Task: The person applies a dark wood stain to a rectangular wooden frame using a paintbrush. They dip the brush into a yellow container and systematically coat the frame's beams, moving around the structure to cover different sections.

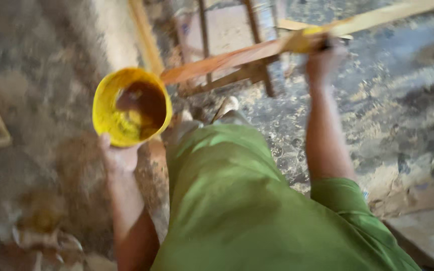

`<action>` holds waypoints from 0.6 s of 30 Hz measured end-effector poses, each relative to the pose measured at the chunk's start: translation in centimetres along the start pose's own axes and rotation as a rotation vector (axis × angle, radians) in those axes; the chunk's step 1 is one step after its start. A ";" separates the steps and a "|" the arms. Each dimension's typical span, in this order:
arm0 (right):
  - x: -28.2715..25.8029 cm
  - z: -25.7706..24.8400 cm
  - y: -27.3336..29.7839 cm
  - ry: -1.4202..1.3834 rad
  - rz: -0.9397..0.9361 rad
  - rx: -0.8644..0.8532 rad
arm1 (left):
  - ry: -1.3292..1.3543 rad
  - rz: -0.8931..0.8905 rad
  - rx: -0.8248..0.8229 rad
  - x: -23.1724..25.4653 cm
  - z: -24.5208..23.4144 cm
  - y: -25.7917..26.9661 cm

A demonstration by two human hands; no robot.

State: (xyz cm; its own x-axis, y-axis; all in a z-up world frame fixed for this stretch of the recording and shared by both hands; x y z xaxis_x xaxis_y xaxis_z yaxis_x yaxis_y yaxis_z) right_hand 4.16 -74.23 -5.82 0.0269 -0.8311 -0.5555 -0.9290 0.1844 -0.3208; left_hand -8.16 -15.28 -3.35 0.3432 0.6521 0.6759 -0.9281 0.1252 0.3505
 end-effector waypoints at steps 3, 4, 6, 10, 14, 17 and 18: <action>-0.3 -0.3 0.9 0.012 0.105 0.136 | -0.005 0.003 0.020 0.4 -3.4 0.8; -1.6 0.9 1.3 -0.062 0.202 0.083 | -0.006 0.001 0.022 0.7 -4.3 1.0; -8.3 5.2 2.4 -0.012 0.057 -0.047 | -0.013 0.007 0.022 1.6 -5.9 2.4; -24.4 14.1 6.2 -0.023 -0.267 -0.264 | -0.050 0.021 0.033 4.0 -8.3 3.5; -32.1 20.2 7.6 -0.357 -0.133 -0.484 | -0.071 0.022 -0.020 5.3 -9.6 4.3; -29.8 21.2 7.7 -0.511 0.045 -0.502 | -0.101 0.057 -0.044 5.3 -9.8 4.4; -27.6 20.8 7.6 -0.518 0.110 -0.477 | -0.066 0.051 -0.053 5.0 -9.7 4.5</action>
State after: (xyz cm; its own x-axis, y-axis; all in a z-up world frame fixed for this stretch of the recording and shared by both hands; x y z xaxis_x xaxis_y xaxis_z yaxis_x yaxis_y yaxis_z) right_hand 4.07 -38.99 -8.92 -0.0148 -0.4423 -0.8967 -0.9935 -0.0951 0.0633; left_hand -12.01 -4.20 -4.74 0.3026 0.6079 0.7341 -0.9503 0.1338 0.2810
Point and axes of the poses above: each hand's wrist, its own y-axis away from the middle knuckle, its own z-axis out of the palm, x = y × z, the point moved 5 cm from there along -y, towards the middle knuckle, and after that the axes turned 9 degrees about -x, right-handed, at the moved point
